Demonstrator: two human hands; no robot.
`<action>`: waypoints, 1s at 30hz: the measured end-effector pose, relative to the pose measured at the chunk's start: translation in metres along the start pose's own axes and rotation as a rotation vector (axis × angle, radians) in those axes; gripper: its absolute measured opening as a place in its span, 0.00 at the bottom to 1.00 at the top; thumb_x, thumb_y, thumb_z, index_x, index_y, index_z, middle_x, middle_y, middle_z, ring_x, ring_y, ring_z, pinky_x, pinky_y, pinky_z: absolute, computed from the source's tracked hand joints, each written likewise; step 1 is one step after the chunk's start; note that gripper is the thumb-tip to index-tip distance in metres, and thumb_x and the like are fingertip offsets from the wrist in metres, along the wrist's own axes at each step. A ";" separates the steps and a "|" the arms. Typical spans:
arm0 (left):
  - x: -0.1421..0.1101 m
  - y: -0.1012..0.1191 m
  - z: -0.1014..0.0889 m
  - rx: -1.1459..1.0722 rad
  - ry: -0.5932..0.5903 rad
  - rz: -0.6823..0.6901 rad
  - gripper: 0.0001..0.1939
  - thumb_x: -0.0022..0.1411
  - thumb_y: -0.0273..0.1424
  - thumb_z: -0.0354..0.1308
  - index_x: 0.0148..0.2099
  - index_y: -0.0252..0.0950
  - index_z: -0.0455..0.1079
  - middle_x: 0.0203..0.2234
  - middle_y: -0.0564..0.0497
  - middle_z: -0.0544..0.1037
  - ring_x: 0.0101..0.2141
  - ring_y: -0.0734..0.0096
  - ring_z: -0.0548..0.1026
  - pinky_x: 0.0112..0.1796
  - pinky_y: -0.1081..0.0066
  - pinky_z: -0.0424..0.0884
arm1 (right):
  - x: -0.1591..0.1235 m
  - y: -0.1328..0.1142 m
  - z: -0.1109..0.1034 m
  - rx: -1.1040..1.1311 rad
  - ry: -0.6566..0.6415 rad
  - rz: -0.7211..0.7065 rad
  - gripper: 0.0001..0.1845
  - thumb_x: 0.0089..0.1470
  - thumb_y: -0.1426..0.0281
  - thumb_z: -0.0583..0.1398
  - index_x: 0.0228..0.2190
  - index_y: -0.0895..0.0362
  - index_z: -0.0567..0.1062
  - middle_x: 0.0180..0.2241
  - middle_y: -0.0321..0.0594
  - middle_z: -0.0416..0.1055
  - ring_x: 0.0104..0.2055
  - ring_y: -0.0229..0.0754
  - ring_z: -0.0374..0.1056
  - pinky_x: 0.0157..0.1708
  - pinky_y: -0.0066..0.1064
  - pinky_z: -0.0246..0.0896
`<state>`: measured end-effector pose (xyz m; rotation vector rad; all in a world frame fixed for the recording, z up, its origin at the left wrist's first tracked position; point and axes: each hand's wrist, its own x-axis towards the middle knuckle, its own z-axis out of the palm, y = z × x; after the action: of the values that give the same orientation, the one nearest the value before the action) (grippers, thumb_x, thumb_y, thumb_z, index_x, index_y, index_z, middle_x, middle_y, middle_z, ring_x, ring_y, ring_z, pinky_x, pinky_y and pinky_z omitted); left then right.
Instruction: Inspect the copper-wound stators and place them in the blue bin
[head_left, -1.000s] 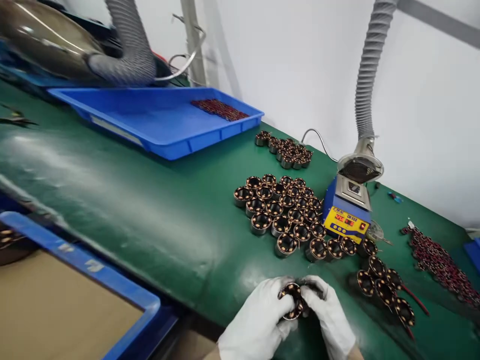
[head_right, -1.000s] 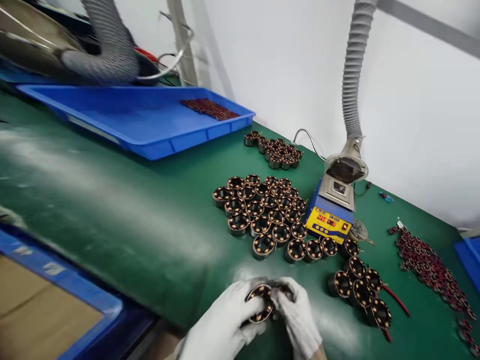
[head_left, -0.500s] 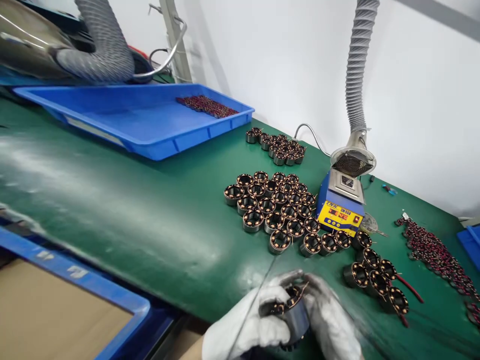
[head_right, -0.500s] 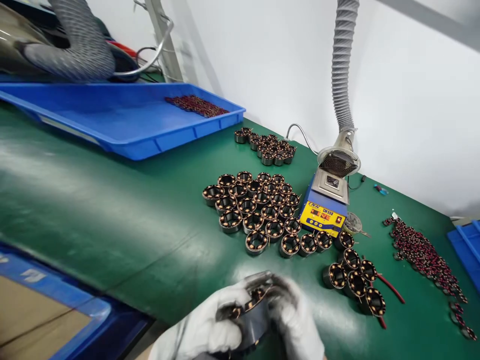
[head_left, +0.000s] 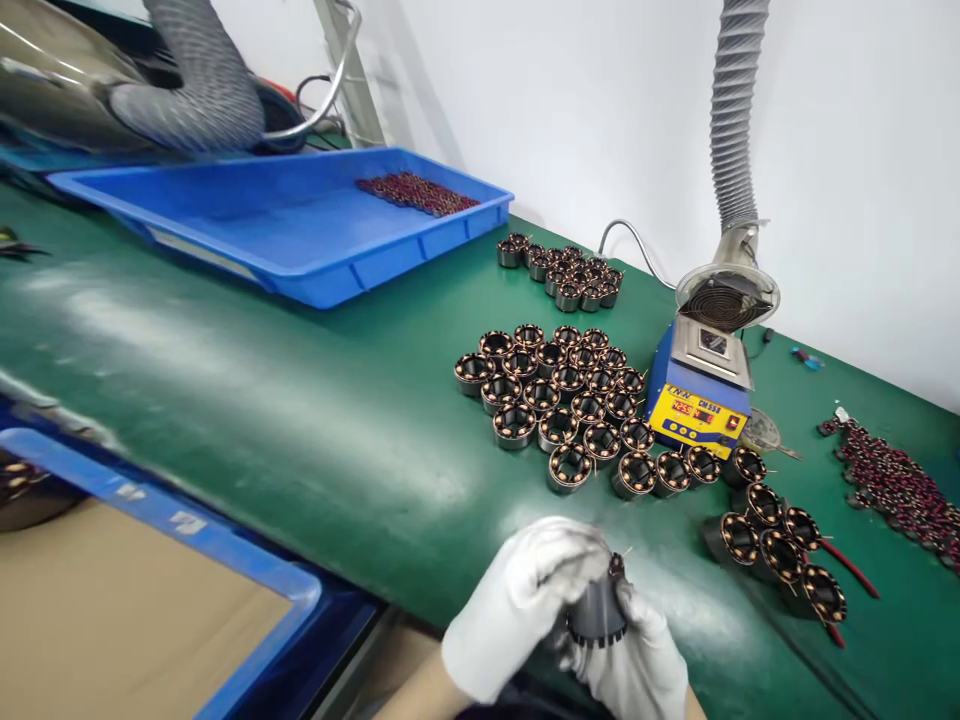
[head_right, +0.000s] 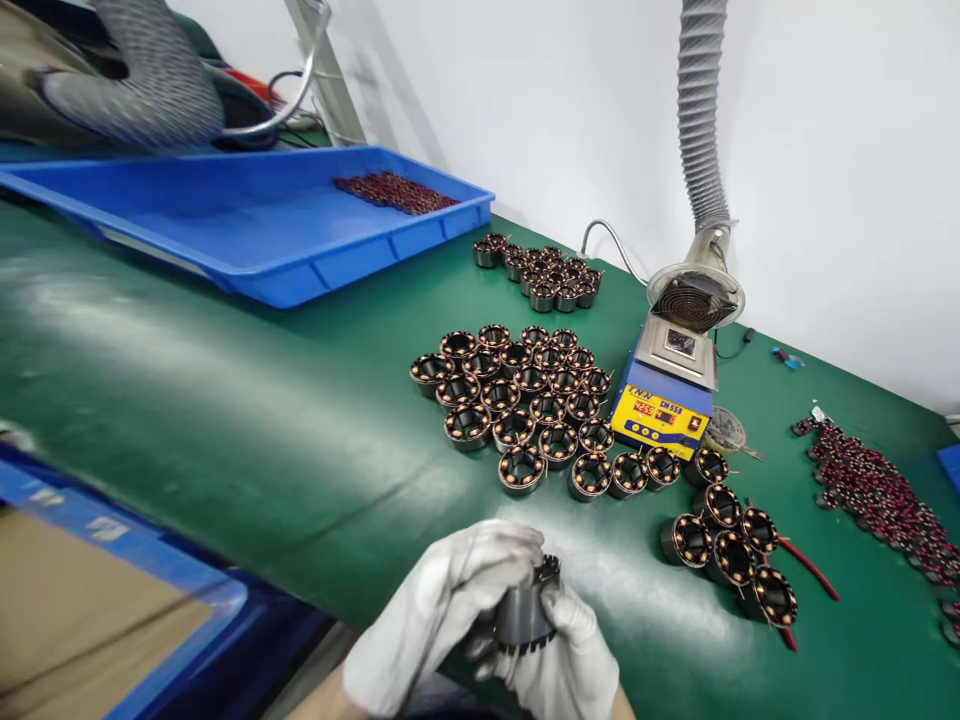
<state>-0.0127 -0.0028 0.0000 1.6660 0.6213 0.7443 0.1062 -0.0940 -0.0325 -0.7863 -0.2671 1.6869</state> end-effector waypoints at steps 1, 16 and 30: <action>0.004 0.003 0.001 -0.061 0.065 -0.108 0.16 0.60 0.40 0.50 0.31 0.36 0.74 0.32 0.48 0.77 0.35 0.62 0.74 0.40 0.69 0.71 | 0.000 -0.001 0.000 0.042 -0.034 0.028 0.21 0.44 0.56 0.63 0.37 0.58 0.74 0.33 0.44 0.74 0.32 0.46 0.70 0.32 0.37 0.65; 0.013 -0.003 0.021 -0.637 0.519 -0.452 0.21 0.51 0.45 0.58 0.40 0.32 0.68 0.26 0.48 0.75 0.33 0.61 0.75 0.37 0.68 0.73 | -0.001 -0.005 0.002 0.102 -0.066 0.055 0.21 0.42 0.58 0.65 0.37 0.57 0.74 0.34 0.42 0.73 0.31 0.42 0.69 0.28 0.30 0.63; 0.011 0.004 0.022 -0.541 0.358 -0.542 0.10 0.43 0.33 0.60 0.27 0.31 0.71 0.19 0.51 0.73 0.19 0.72 0.68 0.21 0.76 0.65 | 0.000 -0.007 -0.004 0.212 -0.074 0.188 0.23 0.46 0.52 0.60 0.35 0.58 0.75 0.28 0.39 0.74 0.25 0.39 0.69 0.28 0.31 0.65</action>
<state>0.0108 -0.0094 0.0018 0.8171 0.9724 0.7273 0.1139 -0.0931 -0.0319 -0.6057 -0.0641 1.8880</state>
